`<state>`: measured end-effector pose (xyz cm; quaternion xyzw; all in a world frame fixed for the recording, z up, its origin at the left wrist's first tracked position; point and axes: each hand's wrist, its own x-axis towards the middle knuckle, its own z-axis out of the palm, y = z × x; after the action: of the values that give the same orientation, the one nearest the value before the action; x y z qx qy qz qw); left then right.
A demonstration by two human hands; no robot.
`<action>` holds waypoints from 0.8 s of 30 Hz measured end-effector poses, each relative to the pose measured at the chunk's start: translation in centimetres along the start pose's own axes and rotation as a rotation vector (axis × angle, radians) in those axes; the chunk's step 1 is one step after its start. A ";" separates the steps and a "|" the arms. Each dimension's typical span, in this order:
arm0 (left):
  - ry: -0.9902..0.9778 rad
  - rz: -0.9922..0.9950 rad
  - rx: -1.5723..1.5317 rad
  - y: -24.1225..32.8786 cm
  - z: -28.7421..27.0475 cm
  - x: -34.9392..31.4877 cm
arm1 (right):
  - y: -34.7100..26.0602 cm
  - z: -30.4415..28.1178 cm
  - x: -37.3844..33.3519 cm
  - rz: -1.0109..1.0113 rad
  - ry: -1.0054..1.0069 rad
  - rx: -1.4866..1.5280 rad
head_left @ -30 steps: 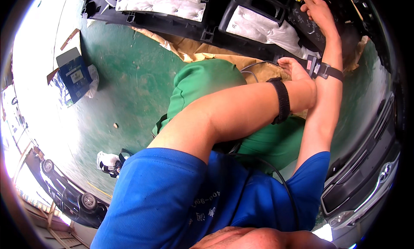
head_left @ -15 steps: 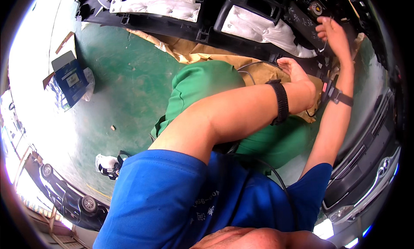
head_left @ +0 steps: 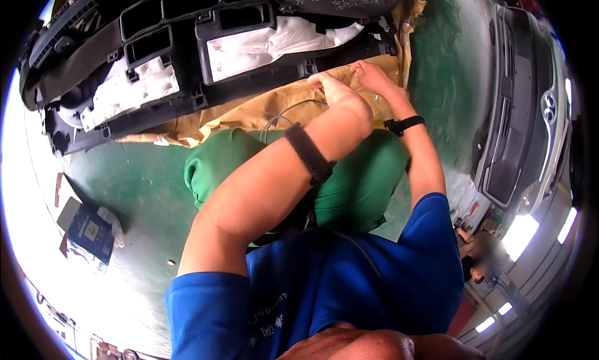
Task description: The person attaches components to a large black plastic car part by hand and using a screwdriver while kneeling on a workshop floor.
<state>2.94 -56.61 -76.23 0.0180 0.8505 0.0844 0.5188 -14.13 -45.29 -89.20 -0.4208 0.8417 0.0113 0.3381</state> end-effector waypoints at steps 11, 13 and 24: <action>0.034 0.038 0.069 1.8 1.1 0.1 | 0.8 0.3 0.2 -0.025 0.209 -0.099; 0.068 0.036 0.021 1.8 0.9 -0.5 | 1.1 1.5 0.2 -0.002 0.075 -0.095; 0.049 0.018 0.052 1.9 1.3 0.2 | 1.2 3.1 0.4 0.009 0.115 -0.228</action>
<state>3.85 -54.61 -76.66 0.0368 0.8648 0.0673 0.4962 -13.42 -43.85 -92.09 -0.4526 0.8549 0.0845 0.2392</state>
